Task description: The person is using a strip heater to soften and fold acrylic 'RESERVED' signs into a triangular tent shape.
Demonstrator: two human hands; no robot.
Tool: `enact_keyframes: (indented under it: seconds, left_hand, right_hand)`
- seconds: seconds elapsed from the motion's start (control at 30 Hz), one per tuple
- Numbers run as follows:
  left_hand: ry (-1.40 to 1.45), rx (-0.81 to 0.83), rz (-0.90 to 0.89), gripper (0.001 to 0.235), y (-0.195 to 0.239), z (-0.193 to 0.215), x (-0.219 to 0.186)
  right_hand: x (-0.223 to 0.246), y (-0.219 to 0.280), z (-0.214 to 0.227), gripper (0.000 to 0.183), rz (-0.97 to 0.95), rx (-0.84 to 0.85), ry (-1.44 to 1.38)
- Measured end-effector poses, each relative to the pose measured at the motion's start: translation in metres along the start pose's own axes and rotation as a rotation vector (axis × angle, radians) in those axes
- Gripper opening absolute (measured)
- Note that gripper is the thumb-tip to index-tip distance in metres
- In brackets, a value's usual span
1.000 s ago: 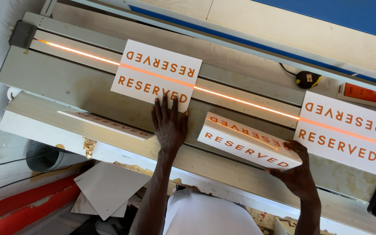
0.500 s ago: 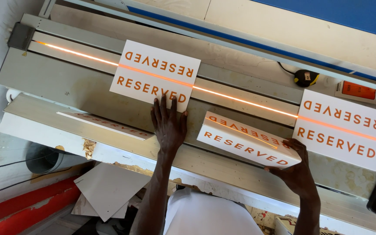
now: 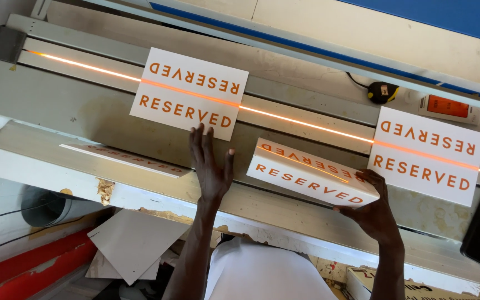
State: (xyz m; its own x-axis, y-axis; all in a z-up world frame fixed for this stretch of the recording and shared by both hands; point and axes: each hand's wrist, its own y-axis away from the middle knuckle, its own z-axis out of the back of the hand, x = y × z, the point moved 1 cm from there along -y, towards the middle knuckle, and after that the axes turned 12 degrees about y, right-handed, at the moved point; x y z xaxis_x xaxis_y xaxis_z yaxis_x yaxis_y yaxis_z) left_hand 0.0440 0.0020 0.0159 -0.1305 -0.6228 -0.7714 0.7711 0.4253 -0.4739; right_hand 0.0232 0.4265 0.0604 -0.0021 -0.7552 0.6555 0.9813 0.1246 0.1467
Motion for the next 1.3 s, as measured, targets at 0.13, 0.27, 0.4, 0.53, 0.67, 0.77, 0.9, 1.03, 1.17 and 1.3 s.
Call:
enact_keyframes:
  seconds: [0.13, 0.27, 0.4, 0.53, 0.67, 0.77, 0.9, 1.03, 1.17, 1.3]
  left_hand:
    - [0.416, 0.303, -0.036, 0.082, 0.008, 0.007, -0.020]
    - [0.469, 0.780, 0.033, 0.114, -0.006, 0.004, -0.014]
    - [0.438, 0.990, 0.071, 0.114, -0.020, -0.002, -0.001]
    - [0.390, 1.051, 0.014, 0.114, -0.031, -0.001, 0.000]
    - [0.362, 1.048, 0.008, 0.113, -0.033, 0.001, -0.008]
    - [0.412, 1.060, 0.054, 0.108, -0.039, 0.004, -0.012]
    - [0.389, 1.069, 0.102, 0.111, -0.036, 0.004, -0.016]
    - [0.296, 1.076, 0.153, 0.110, -0.041, 0.015, -0.051]
    - [0.041, 0.942, -0.065, 0.132, -0.048, 0.022, -0.141]
    - [-0.180, 0.983, -0.584, 0.130, -0.006, -0.035, -0.192]
  right_hand:
    - [-0.007, -0.001, 0.000, 0.112, 0.032, -0.005, -0.120]
    - [-0.016, -0.003, -0.003, 0.112, 0.133, -0.012, -0.157]
    - [-0.013, 0.001, -0.004, 0.113, 0.206, -0.024, -0.169]
    - [-0.026, -0.003, -0.006, 0.114, 0.174, -0.001, -0.187]
    - [-0.013, 0.008, -0.005, 0.111, 0.182, -0.024, -0.166]
    - [0.005, 0.007, 0.000, 0.111, 0.180, -0.031, -0.095]
    - [0.004, 0.009, 0.002, 0.118, 0.091, -0.007, 0.021]
    - [0.013, 0.009, 0.006, 0.120, 0.035, 0.013, 0.100]
    - [0.015, 0.004, 0.008, 0.122, -0.014, 0.062, 0.167]
    - [0.014, 0.004, 0.011, 0.116, 0.043, 0.090, 0.184]
